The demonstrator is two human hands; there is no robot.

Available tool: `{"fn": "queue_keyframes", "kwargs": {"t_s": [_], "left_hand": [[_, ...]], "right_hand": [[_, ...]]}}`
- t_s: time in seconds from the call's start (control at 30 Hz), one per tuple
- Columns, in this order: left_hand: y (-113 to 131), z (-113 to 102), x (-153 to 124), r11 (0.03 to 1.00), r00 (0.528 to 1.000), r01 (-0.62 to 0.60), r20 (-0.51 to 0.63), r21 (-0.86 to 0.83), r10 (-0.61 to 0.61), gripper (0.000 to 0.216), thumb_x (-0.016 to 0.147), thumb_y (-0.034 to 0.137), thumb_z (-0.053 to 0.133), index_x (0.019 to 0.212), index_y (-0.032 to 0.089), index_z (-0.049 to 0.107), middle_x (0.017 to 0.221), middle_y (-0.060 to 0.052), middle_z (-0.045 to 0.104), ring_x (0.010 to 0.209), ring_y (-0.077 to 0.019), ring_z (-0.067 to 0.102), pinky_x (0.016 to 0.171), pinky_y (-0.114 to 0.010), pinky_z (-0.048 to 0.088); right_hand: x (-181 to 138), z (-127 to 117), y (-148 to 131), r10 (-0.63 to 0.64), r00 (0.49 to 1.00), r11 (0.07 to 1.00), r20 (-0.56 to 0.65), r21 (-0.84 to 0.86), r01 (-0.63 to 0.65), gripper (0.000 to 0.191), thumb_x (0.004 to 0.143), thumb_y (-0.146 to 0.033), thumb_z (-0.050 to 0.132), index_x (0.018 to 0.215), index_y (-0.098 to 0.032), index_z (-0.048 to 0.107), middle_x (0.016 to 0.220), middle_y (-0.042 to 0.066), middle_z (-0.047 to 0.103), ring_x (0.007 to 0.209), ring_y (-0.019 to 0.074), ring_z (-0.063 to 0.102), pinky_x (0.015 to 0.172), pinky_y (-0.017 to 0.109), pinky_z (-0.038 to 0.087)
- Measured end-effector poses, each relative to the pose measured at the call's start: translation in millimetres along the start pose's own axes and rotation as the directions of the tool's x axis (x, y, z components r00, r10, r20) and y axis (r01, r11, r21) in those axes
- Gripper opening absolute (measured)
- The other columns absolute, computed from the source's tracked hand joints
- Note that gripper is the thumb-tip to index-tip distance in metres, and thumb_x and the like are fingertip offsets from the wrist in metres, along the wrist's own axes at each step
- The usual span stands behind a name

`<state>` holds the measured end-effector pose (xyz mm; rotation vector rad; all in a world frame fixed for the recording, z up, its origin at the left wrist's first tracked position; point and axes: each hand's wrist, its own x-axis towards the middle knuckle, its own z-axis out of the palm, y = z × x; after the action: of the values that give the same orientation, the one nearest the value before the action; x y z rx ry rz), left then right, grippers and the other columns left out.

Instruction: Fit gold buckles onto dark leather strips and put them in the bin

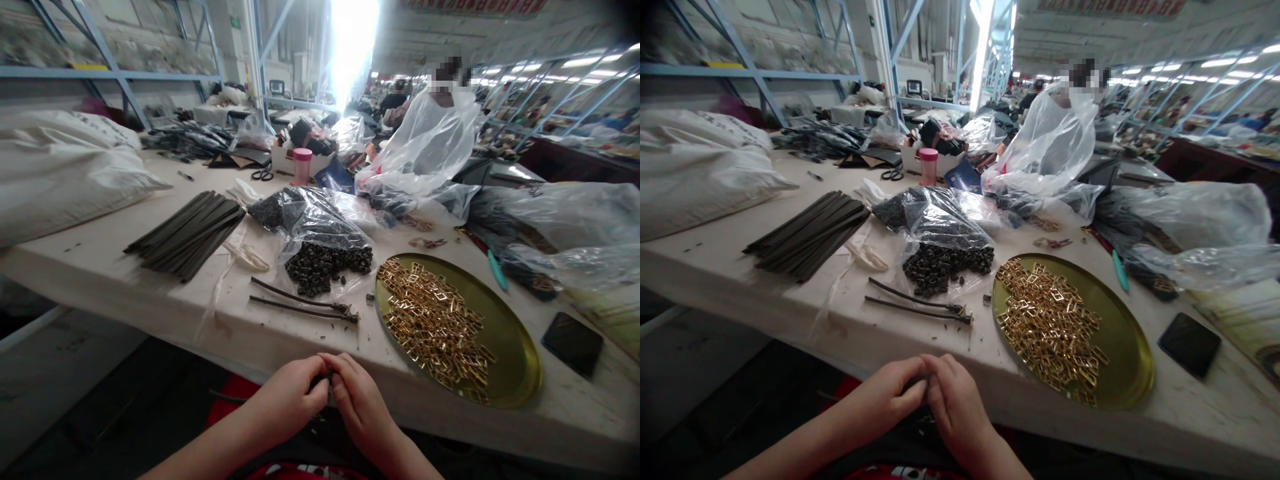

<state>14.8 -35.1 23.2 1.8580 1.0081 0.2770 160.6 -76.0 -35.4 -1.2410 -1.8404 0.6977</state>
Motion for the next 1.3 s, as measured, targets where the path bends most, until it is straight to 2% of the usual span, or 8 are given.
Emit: {"fn": "queue_keyframes", "kwargs": {"t_s": [0.13,0.3,0.5,0.7,0.9,1.07,1.2,1.3], "left_hand": [[-4,-4,0,0.996,0.998,0.027,0.05,-0.088,-0.023,0.022,0.075,0.018,0.046,0.094,0.017,0.057,0.088,-0.002,0.063,0.081,-0.0159,0.056,0.073,-0.024,0.04],[-21,-13,3,0.936,0.979,0.197,0.118,-0.291,-0.169,0.027,0.075,0.019,0.044,0.102,0.015,0.05,0.088,-0.001,0.06,0.071,-0.013,0.056,0.066,-0.024,0.044],[-33,-16,14,0.877,0.97,0.242,0.126,-0.416,-0.207,0.015,0.074,0.023,0.049,0.085,0.014,0.054,0.075,0.002,0.057,0.06,-0.01,0.052,0.057,-0.022,0.042],[-35,-11,22,0.883,0.951,0.301,0.188,-0.36,-0.247,0.018,0.077,0.031,0.047,0.084,0.014,0.05,0.07,0.003,0.055,0.045,-0.0071,0.047,0.044,-0.019,0.035],[-24,-18,23,0.878,0.972,0.198,0.2,-0.436,-0.12,0.009,0.075,0.016,0.045,0.081,0.015,0.052,0.072,0.004,0.052,0.058,-0.008,0.045,0.049,-0.017,0.037],[-18,-17,25,0.929,0.998,0.059,0.031,-0.365,-0.051,0.012,0.081,0.02,0.042,0.086,0.016,0.053,0.072,0.001,0.057,0.067,-0.0114,0.053,0.061,-0.02,0.041],[-21,-10,28,0.956,0.999,-0.021,-0.053,-0.292,0.006,0.017,0.083,0.022,0.042,0.094,0.017,0.055,0.069,0.001,0.057,0.064,-0.0125,0.055,0.065,-0.022,0.043],[-29,-6,30,0.962,0.994,-0.077,-0.097,-0.26,0.053,0.023,0.083,0.023,0.043,0.1,0.016,0.057,0.075,-0.002,0.061,0.067,-0.0135,0.057,0.068,-0.023,0.044]], "right_hand": [[3,4,5,0.038,0.998,0.999,-0.052,0.031,-0.037,0.028,0.088,-0.019,0.031,0.108,-0.019,0.051,0.094,0.007,0.06,0.089,0.0172,0.056,0.078,0.03,0.048],[5,7,12,0.19,0.971,0.979,-0.148,0.105,-0.176,0.025,0.089,-0.025,0.03,0.095,-0.018,0.053,0.086,0.005,0.059,0.082,0.0163,0.057,0.072,0.028,0.047],[6,13,16,0.355,0.929,0.912,-0.108,0.261,-0.318,0.028,0.09,-0.032,0.028,0.085,-0.018,0.052,0.072,0.002,0.055,0.068,0.0142,0.054,0.059,0.024,0.044],[11,21,9,0.367,0.929,0.867,-0.041,0.378,-0.325,0.031,0.089,-0.037,0.029,0.089,-0.018,0.054,0.078,0.004,0.056,0.074,0.0151,0.054,0.068,0.026,0.045],[18,17,12,0.547,0.836,0.63,0.053,0.632,-0.452,0.044,0.084,-0.048,0.037,0.113,-0.018,0.053,0.074,0.002,0.053,0.07,0.0156,0.051,0.067,0.028,0.044],[22,20,14,0.535,0.819,0.384,0.206,0.805,-0.453,0.046,0.083,-0.046,0.043,0.119,-0.02,0.05,0.074,0.001,0.054,0.062,0.0127,0.047,0.058,0.025,0.041],[22,24,13,0.547,0.806,0.323,0.227,0.83,-0.454,0.049,0.082,-0.047,0.045,0.122,-0.019,0.048,0.092,0.007,0.058,0.071,0.0151,0.051,0.061,0.026,0.043],[21,25,13,0.559,0.801,0.342,0.212,0.822,-0.456,0.052,0.082,-0.05,0.043,0.123,-0.018,0.047,0.086,0.006,0.058,0.068,0.0141,0.051,0.062,0.027,0.044]]}}
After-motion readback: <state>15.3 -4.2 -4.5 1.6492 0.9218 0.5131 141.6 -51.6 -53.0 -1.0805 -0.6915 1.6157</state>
